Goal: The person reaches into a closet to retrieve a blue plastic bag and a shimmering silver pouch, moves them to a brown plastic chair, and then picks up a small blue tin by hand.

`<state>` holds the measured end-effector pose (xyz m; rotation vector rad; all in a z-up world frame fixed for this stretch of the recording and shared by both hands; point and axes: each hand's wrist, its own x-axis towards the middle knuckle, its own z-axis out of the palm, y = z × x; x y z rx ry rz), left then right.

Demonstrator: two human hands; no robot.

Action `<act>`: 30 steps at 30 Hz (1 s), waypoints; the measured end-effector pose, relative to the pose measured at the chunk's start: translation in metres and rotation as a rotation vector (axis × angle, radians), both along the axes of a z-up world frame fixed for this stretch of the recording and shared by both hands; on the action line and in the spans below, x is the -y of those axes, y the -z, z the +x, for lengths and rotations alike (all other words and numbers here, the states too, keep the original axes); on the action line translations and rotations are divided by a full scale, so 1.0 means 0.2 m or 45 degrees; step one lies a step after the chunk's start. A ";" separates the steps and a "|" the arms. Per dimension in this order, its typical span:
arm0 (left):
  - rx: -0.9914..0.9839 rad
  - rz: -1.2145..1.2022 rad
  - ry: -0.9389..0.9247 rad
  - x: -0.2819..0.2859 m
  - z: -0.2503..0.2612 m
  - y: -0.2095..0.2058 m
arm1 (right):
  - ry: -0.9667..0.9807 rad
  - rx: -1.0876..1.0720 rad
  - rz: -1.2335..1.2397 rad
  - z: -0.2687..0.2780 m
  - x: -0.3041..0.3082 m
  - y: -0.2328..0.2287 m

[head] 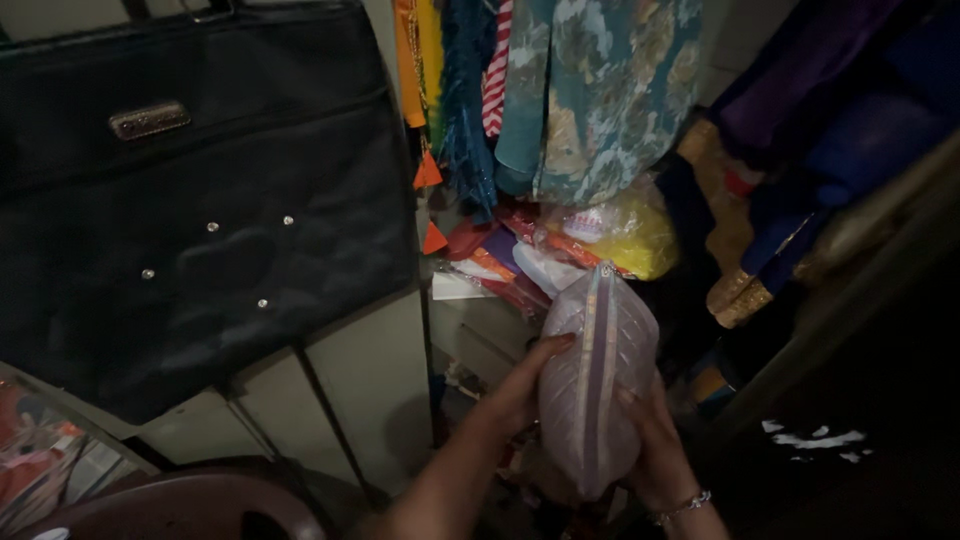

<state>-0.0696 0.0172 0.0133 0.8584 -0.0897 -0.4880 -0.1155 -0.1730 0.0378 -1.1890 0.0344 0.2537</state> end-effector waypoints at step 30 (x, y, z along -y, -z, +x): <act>0.207 0.357 -0.325 -0.01 -0.16 -0.29 | 0.039 0.044 -0.081 -0.04 -0.07 -0.18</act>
